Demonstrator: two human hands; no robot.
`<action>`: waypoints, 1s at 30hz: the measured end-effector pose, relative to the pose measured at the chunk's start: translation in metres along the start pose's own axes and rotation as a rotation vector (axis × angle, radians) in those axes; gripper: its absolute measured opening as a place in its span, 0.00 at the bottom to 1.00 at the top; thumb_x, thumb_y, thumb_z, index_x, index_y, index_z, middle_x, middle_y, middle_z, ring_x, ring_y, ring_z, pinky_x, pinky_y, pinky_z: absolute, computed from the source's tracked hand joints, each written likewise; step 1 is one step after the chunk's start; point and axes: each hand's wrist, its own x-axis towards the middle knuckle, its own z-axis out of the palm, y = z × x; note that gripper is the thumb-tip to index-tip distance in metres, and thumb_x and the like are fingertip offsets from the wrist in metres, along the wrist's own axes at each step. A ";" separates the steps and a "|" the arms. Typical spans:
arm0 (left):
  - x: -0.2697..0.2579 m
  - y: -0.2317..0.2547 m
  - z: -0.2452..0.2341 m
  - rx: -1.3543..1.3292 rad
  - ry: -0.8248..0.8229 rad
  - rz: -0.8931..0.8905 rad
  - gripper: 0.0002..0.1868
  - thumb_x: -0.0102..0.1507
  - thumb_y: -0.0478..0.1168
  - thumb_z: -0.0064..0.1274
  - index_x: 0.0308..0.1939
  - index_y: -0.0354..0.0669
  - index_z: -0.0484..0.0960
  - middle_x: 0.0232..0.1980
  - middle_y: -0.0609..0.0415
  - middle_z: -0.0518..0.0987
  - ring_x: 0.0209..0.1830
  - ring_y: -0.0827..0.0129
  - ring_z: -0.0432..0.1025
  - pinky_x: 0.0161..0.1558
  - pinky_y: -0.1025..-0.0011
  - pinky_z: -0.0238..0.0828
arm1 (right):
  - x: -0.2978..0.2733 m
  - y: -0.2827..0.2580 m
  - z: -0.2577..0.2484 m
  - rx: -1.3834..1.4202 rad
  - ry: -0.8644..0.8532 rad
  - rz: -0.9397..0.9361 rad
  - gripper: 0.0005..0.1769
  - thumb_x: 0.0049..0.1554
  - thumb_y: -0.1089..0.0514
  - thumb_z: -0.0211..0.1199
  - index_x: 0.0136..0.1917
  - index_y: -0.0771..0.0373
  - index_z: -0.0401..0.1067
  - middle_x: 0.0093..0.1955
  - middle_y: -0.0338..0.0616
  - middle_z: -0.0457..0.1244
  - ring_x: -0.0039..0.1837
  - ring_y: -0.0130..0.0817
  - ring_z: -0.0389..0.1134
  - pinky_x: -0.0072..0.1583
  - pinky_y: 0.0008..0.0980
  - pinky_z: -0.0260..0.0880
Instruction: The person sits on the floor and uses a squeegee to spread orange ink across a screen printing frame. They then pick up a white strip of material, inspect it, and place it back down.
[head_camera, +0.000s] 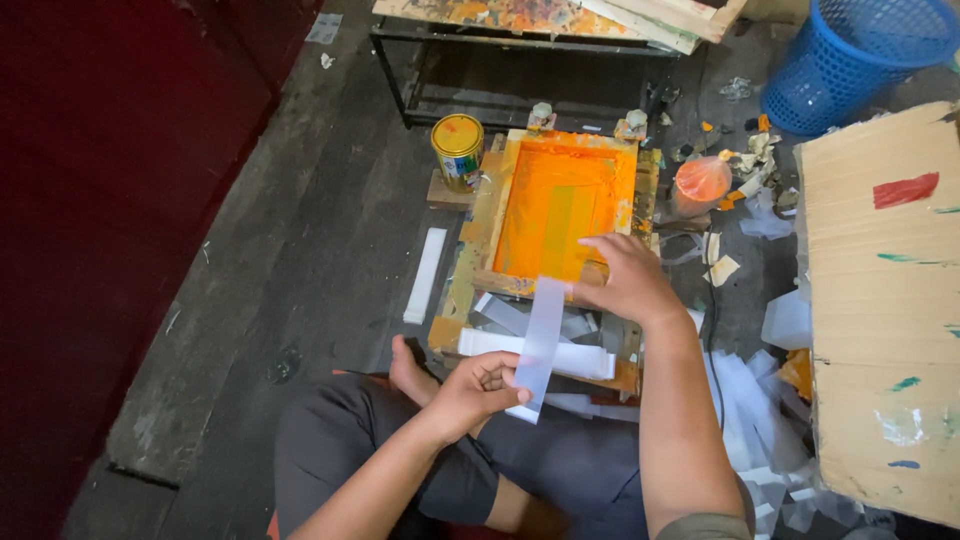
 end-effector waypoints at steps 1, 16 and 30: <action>0.001 -0.008 -0.001 -0.001 0.000 -0.002 0.21 0.61 0.28 0.63 0.58 0.32 0.80 0.33 0.57 0.77 0.37 0.74 0.79 0.43 0.73 0.76 | 0.005 0.008 0.009 0.000 -0.002 0.001 0.44 0.50 0.34 0.71 0.73 0.56 0.68 0.72 0.60 0.60 0.78 0.62 0.54 0.76 0.62 0.46; -0.015 -0.003 -0.003 0.035 -0.055 -0.009 0.23 0.62 0.35 0.63 0.61 0.37 0.81 0.33 0.61 0.82 0.38 0.79 0.77 0.47 0.77 0.77 | 0.034 0.013 0.065 -0.495 -0.236 0.069 0.49 0.52 0.58 0.72 0.80 0.38 0.52 0.85 0.43 0.40 0.86 0.49 0.33 0.80 0.60 0.30; -0.019 0.000 -0.006 0.079 -0.054 -0.025 0.24 0.62 0.36 0.62 0.63 0.38 0.80 0.35 0.63 0.82 0.39 0.78 0.76 0.47 0.76 0.76 | 0.043 0.048 0.085 -0.488 -0.032 -0.187 0.42 0.45 0.56 0.76 0.72 0.43 0.68 0.76 0.41 0.56 0.77 0.46 0.52 0.75 0.54 0.48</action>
